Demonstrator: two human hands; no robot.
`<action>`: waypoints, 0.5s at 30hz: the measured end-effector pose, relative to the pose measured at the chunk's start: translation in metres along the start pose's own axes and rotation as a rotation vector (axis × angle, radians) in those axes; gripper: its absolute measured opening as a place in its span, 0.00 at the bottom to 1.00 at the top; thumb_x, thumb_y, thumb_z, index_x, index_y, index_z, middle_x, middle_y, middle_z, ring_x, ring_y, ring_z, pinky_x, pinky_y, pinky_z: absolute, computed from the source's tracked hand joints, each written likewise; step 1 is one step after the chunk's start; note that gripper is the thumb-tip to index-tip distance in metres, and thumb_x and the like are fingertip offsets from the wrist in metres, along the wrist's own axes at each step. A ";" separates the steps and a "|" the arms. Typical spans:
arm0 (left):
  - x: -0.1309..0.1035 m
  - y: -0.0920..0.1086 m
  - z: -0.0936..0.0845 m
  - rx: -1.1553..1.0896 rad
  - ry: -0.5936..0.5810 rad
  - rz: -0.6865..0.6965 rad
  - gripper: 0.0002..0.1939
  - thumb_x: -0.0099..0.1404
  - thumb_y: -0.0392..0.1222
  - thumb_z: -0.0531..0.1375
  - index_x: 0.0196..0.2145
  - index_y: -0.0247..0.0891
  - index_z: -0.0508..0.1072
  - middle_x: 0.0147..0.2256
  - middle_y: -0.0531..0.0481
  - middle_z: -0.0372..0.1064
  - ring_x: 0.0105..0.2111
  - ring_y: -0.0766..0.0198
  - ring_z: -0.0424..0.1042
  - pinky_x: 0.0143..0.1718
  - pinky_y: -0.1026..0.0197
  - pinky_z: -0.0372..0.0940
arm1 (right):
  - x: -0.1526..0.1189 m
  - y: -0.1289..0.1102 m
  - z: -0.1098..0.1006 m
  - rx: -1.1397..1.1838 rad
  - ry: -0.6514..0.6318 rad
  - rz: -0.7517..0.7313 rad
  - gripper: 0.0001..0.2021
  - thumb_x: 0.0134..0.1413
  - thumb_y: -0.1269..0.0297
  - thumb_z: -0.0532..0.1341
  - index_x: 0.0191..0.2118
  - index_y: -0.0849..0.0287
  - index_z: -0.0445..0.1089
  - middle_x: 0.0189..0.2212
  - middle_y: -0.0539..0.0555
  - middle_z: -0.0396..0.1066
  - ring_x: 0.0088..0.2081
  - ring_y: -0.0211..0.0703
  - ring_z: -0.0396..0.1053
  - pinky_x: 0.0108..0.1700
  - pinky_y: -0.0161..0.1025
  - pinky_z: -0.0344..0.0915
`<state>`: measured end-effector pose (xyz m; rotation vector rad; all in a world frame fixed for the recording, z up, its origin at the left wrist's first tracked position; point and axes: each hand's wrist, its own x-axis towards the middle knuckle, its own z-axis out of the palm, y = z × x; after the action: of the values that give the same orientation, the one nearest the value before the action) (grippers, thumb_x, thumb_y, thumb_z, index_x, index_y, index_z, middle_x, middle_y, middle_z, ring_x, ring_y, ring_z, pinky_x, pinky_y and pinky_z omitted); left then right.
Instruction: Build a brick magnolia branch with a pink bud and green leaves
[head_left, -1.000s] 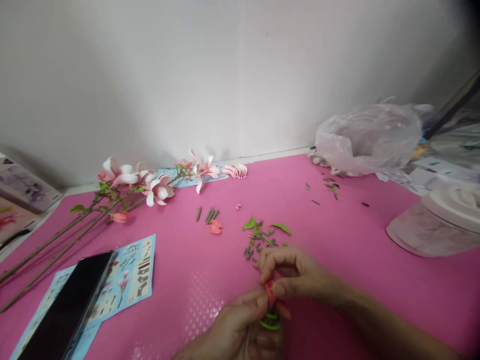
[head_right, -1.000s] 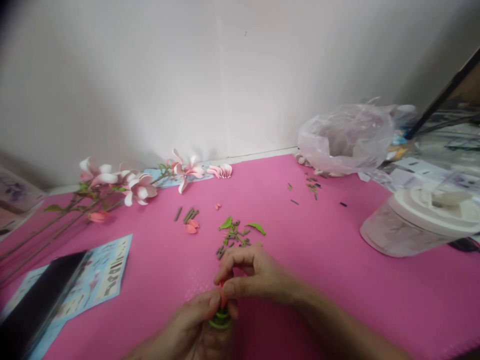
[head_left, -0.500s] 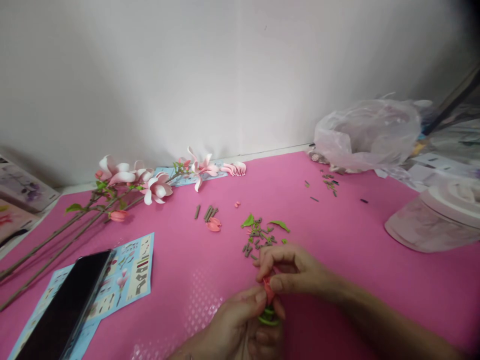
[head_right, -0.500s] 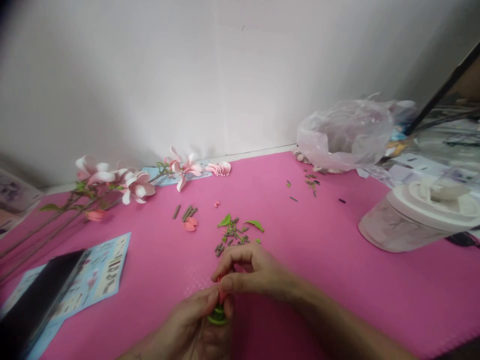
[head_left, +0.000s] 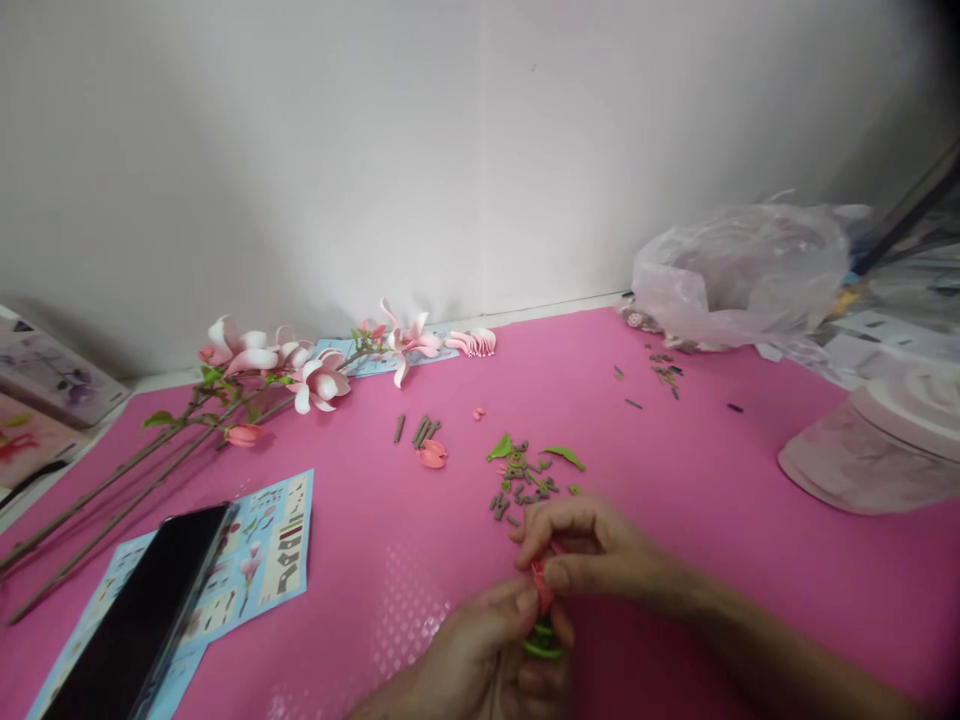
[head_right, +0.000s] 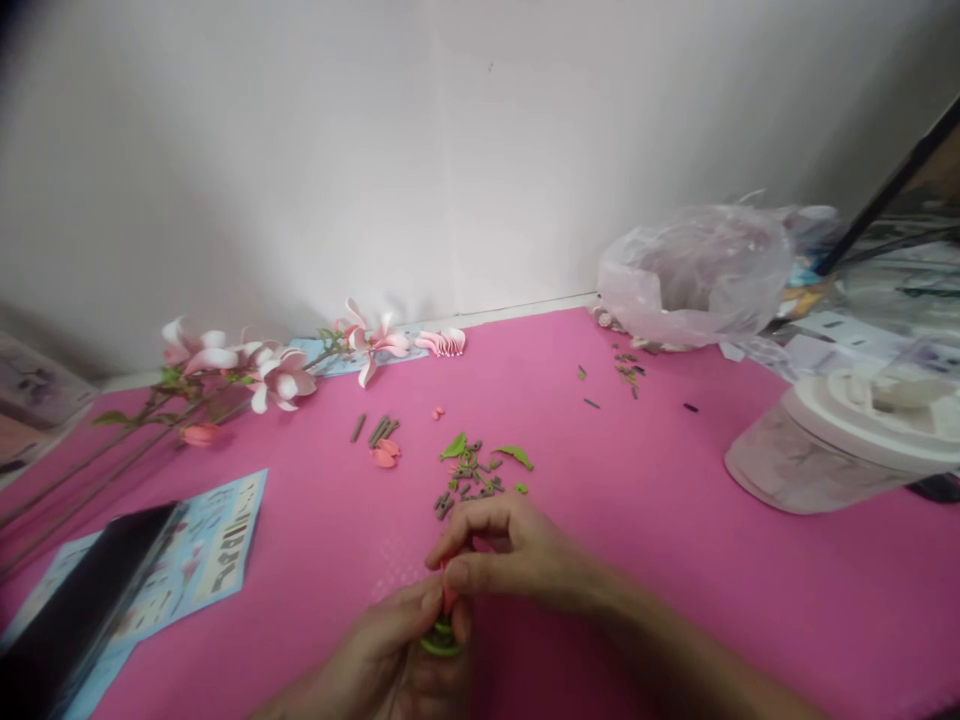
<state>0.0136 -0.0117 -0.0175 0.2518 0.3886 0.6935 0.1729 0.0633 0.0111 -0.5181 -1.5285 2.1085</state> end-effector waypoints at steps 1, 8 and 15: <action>0.000 -0.001 0.000 -0.003 -0.002 0.007 0.12 0.59 0.46 0.62 0.29 0.33 0.72 0.20 0.57 0.54 0.17 0.75 0.49 0.18 0.69 0.44 | 0.000 0.000 0.000 -0.033 0.025 0.003 0.09 0.50 0.62 0.66 0.34 0.63 0.71 0.24 0.49 0.71 0.24 0.33 0.70 0.30 0.32 0.66; 0.002 -0.003 0.000 0.003 0.022 0.031 0.12 0.57 0.47 0.63 0.28 0.33 0.71 0.21 0.56 0.54 0.17 0.75 0.49 0.18 0.69 0.43 | 0.000 0.005 0.002 -0.060 0.068 0.058 0.11 0.48 0.60 0.67 0.32 0.62 0.69 0.23 0.48 0.70 0.24 0.34 0.70 0.31 0.33 0.65; 0.001 -0.001 -0.005 -0.016 -0.031 -0.023 0.13 0.62 0.51 0.56 0.32 0.38 0.71 0.17 0.58 0.52 0.15 0.72 0.48 0.19 0.67 0.46 | 0.003 0.008 -0.004 -0.110 0.142 -0.013 0.17 0.55 0.52 0.60 0.41 0.62 0.71 0.24 0.49 0.68 0.25 0.34 0.67 0.29 0.32 0.62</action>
<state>0.0127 -0.0113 -0.0222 0.2425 0.3563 0.6695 0.1712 0.0660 0.0022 -0.6801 -1.5677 1.9409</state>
